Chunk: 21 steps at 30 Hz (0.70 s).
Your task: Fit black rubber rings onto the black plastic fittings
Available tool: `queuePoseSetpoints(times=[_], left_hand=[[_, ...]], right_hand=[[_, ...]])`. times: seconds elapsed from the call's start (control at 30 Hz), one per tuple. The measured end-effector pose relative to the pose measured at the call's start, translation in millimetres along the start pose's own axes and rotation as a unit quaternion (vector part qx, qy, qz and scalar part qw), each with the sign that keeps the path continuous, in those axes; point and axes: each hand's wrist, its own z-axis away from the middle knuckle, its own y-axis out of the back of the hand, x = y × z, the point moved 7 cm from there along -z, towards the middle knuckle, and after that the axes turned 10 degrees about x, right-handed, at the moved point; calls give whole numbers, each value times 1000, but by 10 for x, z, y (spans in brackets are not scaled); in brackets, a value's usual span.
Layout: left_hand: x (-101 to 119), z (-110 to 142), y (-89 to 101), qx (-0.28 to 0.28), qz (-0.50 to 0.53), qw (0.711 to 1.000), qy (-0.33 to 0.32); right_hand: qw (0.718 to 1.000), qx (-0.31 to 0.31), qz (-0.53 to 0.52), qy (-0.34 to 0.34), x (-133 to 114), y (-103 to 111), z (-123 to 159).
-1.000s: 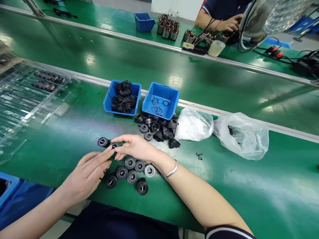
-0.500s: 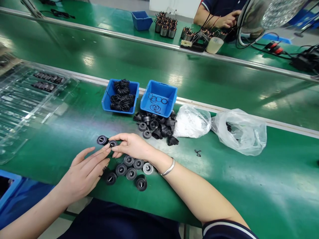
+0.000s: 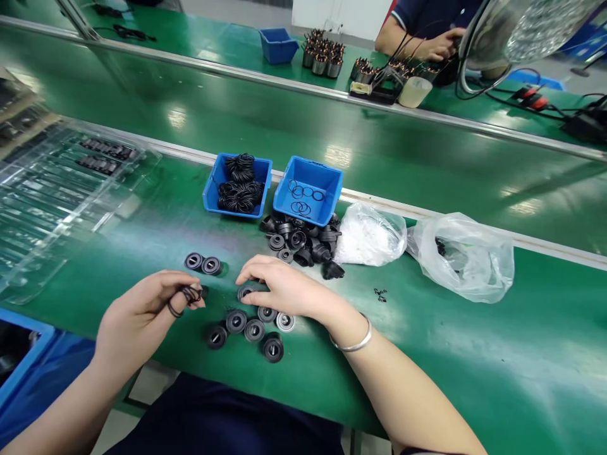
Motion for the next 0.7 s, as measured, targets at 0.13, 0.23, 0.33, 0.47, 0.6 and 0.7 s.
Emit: queuePoseSetpoints(times=[0.13,0.23,0.33,0.47,0.6,0.7], left_hand=[[-103,7,-162,-31,67,995,74],[2,-48,-160,2,1,1000,2],[173,-92,-140,36,-65,992,-101],[228,-106,-149,28,-71,990,-121],[137,-57,-153,-1,6,998,-61],[-7,-16,-60,37,64,997,9]], right_hand=[[992,123,-1,9,-69,17,-97],[983,177,-31,22,-220,30,-115],[983,164,-83,17,-301,-10,-114],[973,163,-159,-46,-168,-12,-103],[960,167,-207,-92,-30,-5,-87],[960,181,-183,-109,22,10,-78]])
